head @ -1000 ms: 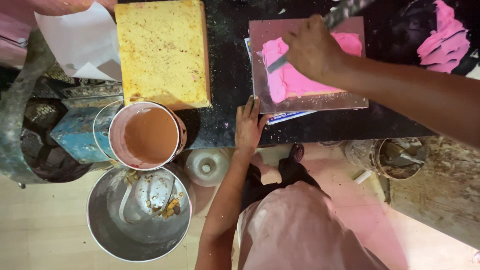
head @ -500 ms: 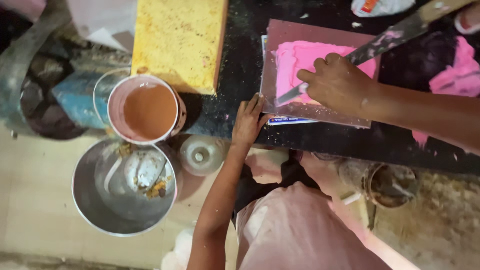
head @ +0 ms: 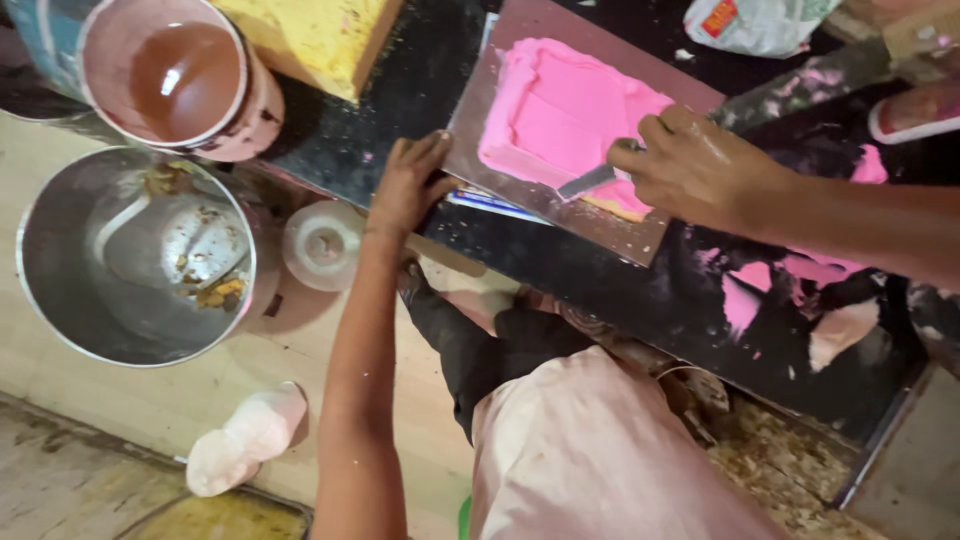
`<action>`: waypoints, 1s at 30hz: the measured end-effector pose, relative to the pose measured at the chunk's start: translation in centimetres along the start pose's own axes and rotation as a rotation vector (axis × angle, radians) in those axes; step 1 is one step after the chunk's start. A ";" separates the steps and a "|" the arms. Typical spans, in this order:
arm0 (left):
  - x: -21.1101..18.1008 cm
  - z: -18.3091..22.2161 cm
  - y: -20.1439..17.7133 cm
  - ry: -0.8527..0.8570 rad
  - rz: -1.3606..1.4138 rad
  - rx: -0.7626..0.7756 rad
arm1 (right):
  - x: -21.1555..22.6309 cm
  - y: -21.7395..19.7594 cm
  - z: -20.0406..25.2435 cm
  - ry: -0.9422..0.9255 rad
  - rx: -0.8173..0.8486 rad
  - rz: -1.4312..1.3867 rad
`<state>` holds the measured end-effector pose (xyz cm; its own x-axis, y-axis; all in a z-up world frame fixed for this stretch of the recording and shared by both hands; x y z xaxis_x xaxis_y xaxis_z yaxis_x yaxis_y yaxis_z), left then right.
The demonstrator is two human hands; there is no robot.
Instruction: The person spreads pink frosting over the top and sides of a rectangular cake using a metal spatula on a production counter.
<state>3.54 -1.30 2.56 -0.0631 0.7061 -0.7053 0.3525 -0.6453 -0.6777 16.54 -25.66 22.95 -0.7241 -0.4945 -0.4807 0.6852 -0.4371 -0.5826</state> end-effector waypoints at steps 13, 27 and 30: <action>0.3 0.2 0.8 0.088 -0.085 -0.035 | 7.1 9.4 13.1 0.533 -0.069 -0.770; 1.0 0.0 1.6 0.069 -0.099 0.068 | 39.7 13.7 10.2 2.123 -0.268 -1.143; 2.4 0.3 1.4 0.081 -0.124 0.091 | 45.8 10.7 6.0 1.946 0.232 -1.490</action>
<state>3.57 -0.64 -0.13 -0.0241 0.8005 -0.5988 0.2605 -0.5733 -0.7769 -8.84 -57.53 -1.36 0.3349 0.9347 0.1187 -0.2051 0.1953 -0.9591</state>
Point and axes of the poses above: each hand's wrist, its own z-axis away from the middle knuckle, its own y-axis out of the palm, x = y × z, the point moved 5 cm from there along -z, towards the middle knuckle, and after that the axes turned 4 degrees about -y, right-handed, at the moved point
